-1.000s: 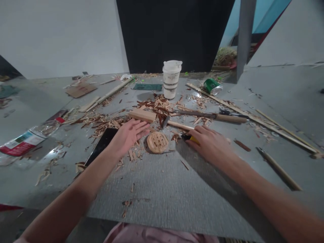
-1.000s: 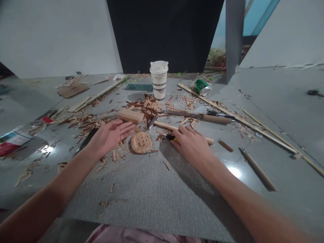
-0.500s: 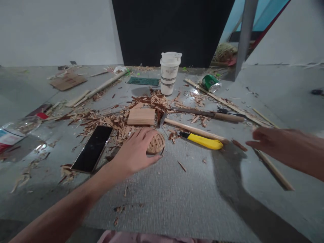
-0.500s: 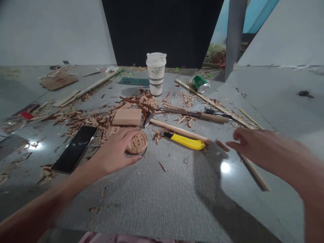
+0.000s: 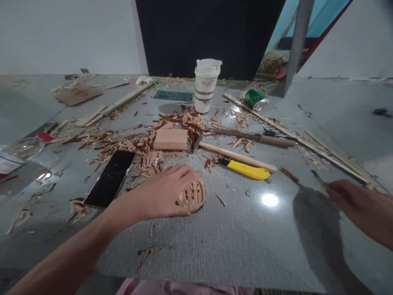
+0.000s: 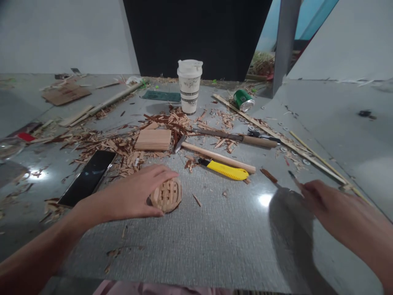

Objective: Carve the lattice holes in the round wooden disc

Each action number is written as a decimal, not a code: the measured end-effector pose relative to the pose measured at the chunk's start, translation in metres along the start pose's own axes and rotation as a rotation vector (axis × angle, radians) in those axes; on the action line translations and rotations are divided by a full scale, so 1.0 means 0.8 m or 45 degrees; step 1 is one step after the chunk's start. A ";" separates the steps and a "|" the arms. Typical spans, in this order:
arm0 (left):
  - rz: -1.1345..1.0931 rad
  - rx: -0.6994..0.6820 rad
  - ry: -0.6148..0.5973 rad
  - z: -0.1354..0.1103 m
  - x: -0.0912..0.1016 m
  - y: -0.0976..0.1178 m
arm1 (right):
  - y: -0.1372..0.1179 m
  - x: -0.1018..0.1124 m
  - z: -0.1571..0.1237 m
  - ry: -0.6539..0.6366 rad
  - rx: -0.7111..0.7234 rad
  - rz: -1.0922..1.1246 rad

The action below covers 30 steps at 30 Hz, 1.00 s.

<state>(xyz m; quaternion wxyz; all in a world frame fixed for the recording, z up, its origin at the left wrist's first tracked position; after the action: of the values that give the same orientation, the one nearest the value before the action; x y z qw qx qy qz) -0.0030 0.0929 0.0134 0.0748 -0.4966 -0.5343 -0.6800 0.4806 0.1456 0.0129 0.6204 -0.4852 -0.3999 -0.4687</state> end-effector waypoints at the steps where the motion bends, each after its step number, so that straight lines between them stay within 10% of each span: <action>1: -0.023 -0.005 0.020 -0.002 0.003 -0.001 | -0.015 -0.003 0.005 -0.119 -0.037 0.039; 6: -0.017 -0.069 0.197 -0.009 0.025 0.011 | -0.188 0.027 0.022 -0.123 0.111 0.280; 13: 0.000 -0.158 0.404 -0.009 0.035 0.028 | -0.419 -0.013 0.010 -0.501 0.597 0.748; 20: -0.366 0.058 0.472 -0.005 0.044 -0.008 | -0.424 -0.064 0.013 -0.589 0.365 1.397; 24: -0.981 0.195 0.473 0.000 0.033 -0.026 | -0.421 -0.082 -0.002 -0.592 0.659 0.923; 30: -1.097 0.245 0.604 0.004 0.016 -0.030 | -0.420 -0.108 -0.018 -0.723 0.887 0.632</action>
<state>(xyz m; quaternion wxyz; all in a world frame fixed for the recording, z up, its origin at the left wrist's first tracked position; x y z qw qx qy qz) -0.0221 0.1109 0.0070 -0.0480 -0.0534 -0.7194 -0.6909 0.1344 0.1178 0.0041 0.7047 -0.4382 -0.5580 0.0040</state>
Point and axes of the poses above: each hand's wrist, its own z-axis towards the middle knuckle, its own x-axis out of the back of the hand, y = z × x, the point moved 9 cm from there along z, towards the middle knuckle, and after that the axes turned 2 degrees about z, right-handed, at the moved point
